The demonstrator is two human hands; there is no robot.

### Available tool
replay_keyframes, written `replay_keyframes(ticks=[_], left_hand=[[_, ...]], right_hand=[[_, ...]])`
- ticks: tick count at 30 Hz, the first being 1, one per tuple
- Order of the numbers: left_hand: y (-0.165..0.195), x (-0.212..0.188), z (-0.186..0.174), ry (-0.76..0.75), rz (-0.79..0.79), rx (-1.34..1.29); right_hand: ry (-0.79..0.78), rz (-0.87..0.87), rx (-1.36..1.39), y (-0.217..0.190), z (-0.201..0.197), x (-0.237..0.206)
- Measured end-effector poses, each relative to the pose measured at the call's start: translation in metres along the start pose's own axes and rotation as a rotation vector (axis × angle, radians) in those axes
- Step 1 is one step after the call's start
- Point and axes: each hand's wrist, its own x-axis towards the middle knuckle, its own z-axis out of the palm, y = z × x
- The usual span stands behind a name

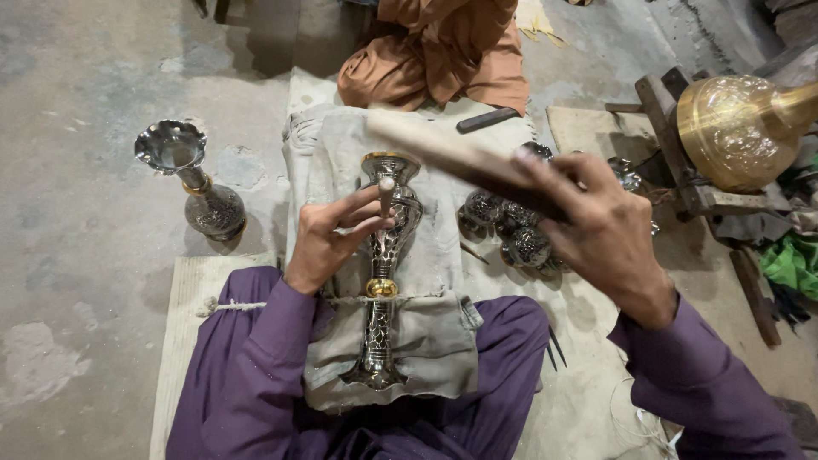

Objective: The person sits on the workshop floor and decorates an ornate metal vase, holding a small punch against the vase surface with one hand and striking it with a wooden mallet in the other, repositioning the punch repeatedly to work the pattern around the vase body.

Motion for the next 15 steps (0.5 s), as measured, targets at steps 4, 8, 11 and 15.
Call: replay_keyframes(ticks=[4, 8, 11, 15], left_hand=[[0.001, -0.002, 0.000, 0.025, 0.003, 0.033], [0.002, -0.001, 0.001, 0.049, 0.034, 0.058], [0.003, -0.001, 0.003, 0.061, 0.038, 0.042], [0.004, 0.000, 0.002, 0.051, 0.027, 0.054]], right_hand=[[0.069, -0.104, 0.056, 0.008, -0.011, 0.009], [0.111, -0.137, -0.126, 0.001, -0.015, 0.017], [0.164, -0.051, 0.387, -0.011, -0.016, 0.020], [0.093, -0.132, -0.150, -0.015, -0.018, 0.022]])
